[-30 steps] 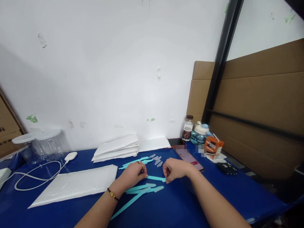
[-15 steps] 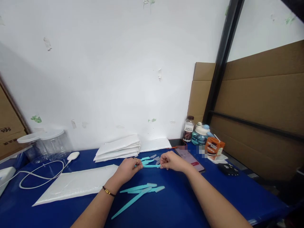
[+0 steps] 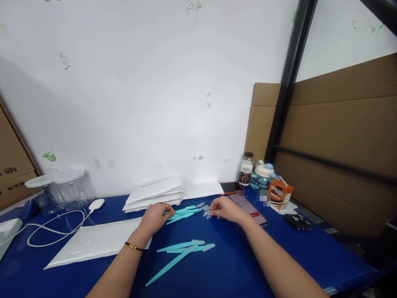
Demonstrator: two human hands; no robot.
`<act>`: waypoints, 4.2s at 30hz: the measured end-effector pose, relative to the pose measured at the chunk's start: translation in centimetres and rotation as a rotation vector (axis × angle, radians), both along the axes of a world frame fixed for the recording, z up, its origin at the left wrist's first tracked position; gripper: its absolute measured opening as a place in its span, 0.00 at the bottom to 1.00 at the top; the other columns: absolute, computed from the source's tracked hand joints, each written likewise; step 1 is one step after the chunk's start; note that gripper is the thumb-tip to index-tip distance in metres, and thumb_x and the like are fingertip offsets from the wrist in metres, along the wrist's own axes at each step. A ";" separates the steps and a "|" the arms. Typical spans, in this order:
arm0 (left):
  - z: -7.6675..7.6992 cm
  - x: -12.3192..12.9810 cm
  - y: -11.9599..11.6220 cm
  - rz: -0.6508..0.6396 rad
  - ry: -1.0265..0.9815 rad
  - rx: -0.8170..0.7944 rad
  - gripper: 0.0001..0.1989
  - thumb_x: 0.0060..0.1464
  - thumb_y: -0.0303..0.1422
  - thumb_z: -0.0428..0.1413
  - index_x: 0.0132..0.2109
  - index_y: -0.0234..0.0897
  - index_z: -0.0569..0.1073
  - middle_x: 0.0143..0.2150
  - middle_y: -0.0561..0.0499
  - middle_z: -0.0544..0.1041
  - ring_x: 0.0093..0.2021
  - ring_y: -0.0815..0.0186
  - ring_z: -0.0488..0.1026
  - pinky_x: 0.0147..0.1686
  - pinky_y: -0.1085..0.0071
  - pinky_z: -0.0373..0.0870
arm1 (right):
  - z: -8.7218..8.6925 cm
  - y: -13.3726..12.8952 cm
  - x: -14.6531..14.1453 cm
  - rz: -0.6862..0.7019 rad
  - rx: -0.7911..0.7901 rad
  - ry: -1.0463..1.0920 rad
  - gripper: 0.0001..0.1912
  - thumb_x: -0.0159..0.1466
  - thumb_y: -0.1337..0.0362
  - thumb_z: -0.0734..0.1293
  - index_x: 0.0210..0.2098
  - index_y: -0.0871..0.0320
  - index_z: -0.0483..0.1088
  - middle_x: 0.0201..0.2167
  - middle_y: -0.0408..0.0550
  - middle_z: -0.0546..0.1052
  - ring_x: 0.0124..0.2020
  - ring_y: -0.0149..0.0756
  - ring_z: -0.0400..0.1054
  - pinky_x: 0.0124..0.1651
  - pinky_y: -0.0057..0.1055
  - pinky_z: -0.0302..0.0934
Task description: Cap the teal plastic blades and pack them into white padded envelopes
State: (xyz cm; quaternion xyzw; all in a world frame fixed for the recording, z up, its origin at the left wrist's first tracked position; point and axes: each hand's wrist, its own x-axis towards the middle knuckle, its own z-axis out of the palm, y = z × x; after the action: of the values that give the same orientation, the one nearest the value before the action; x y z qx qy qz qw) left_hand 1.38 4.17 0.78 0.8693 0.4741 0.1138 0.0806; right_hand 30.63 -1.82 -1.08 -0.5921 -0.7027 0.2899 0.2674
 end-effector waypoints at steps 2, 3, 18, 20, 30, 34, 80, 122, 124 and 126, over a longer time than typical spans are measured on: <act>-0.1 0.1 -0.1 0.015 -0.027 0.018 0.13 0.52 0.42 0.48 0.36 0.44 0.74 0.33 0.54 0.75 0.35 0.65 0.69 0.32 0.73 0.56 | 0.2 -0.3 -0.7 0.001 0.131 -0.065 0.06 0.53 0.65 0.66 0.30 0.61 0.72 0.26 0.46 0.73 0.26 0.29 0.66 0.28 0.23 0.58; -0.1 0.3 -0.2 0.025 -0.047 0.026 0.13 0.51 0.43 0.49 0.38 0.44 0.73 0.34 0.53 0.75 0.36 0.64 0.69 0.32 0.72 0.56 | 0.3 -0.5 -1.2 0.036 0.179 -0.080 0.07 0.54 0.64 0.66 0.30 0.61 0.72 0.28 0.46 0.73 0.28 0.29 0.66 0.30 0.23 0.58; -0.5 1.1 -3.1 -0.299 -0.060 -0.384 0.15 0.42 0.45 0.57 0.34 0.39 0.73 0.28 0.55 0.71 0.28 0.70 0.65 0.23 0.78 0.57 | 0.3 -2.5 -5.9 0.322 0.121 -0.236 0.10 0.59 0.60 0.62 0.32 0.60 0.70 0.31 0.45 0.69 0.31 0.29 0.61 0.32 0.24 0.55; -0.6 1.2 -3.0 -0.280 -0.055 -0.358 0.12 0.46 0.42 0.54 0.32 0.38 0.72 0.27 0.55 0.71 0.27 0.71 0.64 0.24 0.77 0.56 | 0.3 -2.6 -5.8 0.350 0.080 -0.226 0.12 0.56 0.56 0.65 0.33 0.59 0.71 0.33 0.45 0.69 0.31 0.29 0.61 0.30 0.23 0.54; -1.0 1.3 -3.0 -0.235 -0.072 -0.348 0.14 0.43 0.44 0.55 0.32 0.38 0.72 0.28 0.55 0.71 0.27 0.70 0.65 0.24 0.76 0.57 | -0.4 -2.1 -5.9 0.187 0.157 -0.267 0.05 0.55 0.64 0.66 0.30 0.59 0.70 0.31 0.46 0.69 0.34 0.33 0.63 0.33 0.25 0.55; -1.2 1.6 -3.0 -0.214 -0.053 -0.310 0.08 0.46 0.39 0.53 0.31 0.39 0.71 0.28 0.55 0.72 0.27 0.70 0.65 0.24 0.76 0.56 | -0.4 -2.3 -6.1 0.231 0.113 -0.280 0.06 0.56 0.62 0.66 0.29 0.59 0.70 0.32 0.46 0.70 0.33 0.32 0.63 0.32 0.24 0.54; -1.5 0.4 -0.7 -0.068 -0.220 -0.012 0.11 0.49 0.39 0.52 0.38 0.41 0.72 0.35 0.52 0.73 0.35 0.65 0.68 0.33 0.73 0.59 | 1.1 -1.5 -2.6 0.109 0.288 -0.198 0.05 0.58 0.66 0.63 0.31 0.59 0.71 0.32 0.46 0.68 0.29 0.30 0.63 0.34 0.27 0.57; 0.5 0.7 -4.0 -0.239 -0.359 -0.547 0.11 0.53 0.41 0.46 0.34 0.38 0.62 0.26 0.55 0.72 0.28 0.68 0.71 0.27 0.76 0.61 | 0.1 -0.9 -1.4 0.159 0.234 -0.209 0.09 0.58 0.65 0.63 0.38 0.56 0.72 0.37 0.47 0.69 0.34 0.32 0.65 0.39 0.28 0.59; 0.4 0.9 -4.1 -0.252 -0.349 -0.557 0.11 0.53 0.42 0.46 0.33 0.38 0.62 0.26 0.56 0.70 0.28 0.69 0.71 0.27 0.76 0.61 | -0.4 -0.7 -1.9 0.173 0.226 -0.217 0.08 0.58 0.65 0.63 0.37 0.56 0.71 0.38 0.46 0.68 0.35 0.32 0.65 0.40 0.27 0.59; 0.3 1.0 -4.1 -0.254 -0.351 -0.556 0.11 0.53 0.42 0.46 0.33 0.38 0.61 0.25 0.56 0.69 0.27 0.70 0.70 0.27 0.76 0.62 | -0.6 -0.5 -2.1 0.158 0.216 -0.202 0.06 0.56 0.65 0.65 0.33 0.58 0.71 0.37 0.46 0.68 0.34 0.32 0.64 0.37 0.26 0.58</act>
State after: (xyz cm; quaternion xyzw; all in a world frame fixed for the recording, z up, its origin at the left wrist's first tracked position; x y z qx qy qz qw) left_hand 2.38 0.07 1.04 0.8335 0.3538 0.1169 0.4080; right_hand 28.57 -2.34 -1.66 -0.5289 -0.7975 0.1719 0.2338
